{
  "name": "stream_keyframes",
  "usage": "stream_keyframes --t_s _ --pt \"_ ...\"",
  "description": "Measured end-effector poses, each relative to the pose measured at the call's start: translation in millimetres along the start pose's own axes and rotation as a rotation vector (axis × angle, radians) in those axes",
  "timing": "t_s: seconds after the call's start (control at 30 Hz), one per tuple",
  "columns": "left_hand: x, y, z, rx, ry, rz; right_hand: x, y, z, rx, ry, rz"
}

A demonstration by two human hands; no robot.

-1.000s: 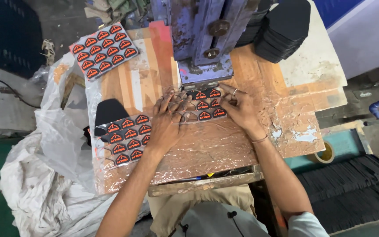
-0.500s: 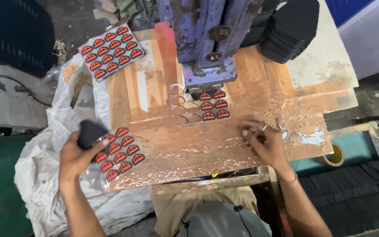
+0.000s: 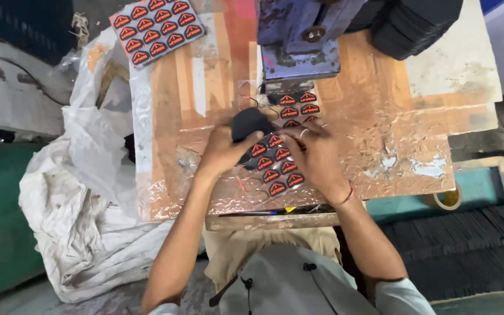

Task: The person places black insoles under a hydraulic press to imprint a logo. They repeatedly retrieve insoles from a white sack, position them on the press bed, operate the machine, and then remove the finished insoles to place them on a nearby stack.

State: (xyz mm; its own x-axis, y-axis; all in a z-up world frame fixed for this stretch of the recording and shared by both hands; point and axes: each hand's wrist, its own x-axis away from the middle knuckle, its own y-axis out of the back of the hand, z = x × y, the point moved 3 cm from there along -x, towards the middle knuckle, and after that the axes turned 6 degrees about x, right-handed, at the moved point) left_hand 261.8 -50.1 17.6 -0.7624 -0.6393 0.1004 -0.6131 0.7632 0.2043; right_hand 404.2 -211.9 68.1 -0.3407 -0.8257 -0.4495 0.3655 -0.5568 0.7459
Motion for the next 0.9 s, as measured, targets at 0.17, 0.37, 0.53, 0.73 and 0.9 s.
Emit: stream_keyframes --t_s 0.17,0.37,0.53,0.73,0.9 --pt "-7 -5 17 -0.220 -0.140 -0.022 63 -12 69 0.277 0.311 0.438" --pt "9 3 0 -0.121 -0.088 0.042 77 31 21 -0.489 -0.049 0.406" --pt "49 48 -8 0.012 -0.186 0.053 48 81 -75 -0.409 -0.575 -0.102" --pt "101 220 107 -0.042 -0.260 -0.646 64 87 -151 -0.142 -0.673 -0.184" --pt "94 280 223 -0.367 0.017 -0.703 63 78 -148 -0.191 -0.598 -0.283"
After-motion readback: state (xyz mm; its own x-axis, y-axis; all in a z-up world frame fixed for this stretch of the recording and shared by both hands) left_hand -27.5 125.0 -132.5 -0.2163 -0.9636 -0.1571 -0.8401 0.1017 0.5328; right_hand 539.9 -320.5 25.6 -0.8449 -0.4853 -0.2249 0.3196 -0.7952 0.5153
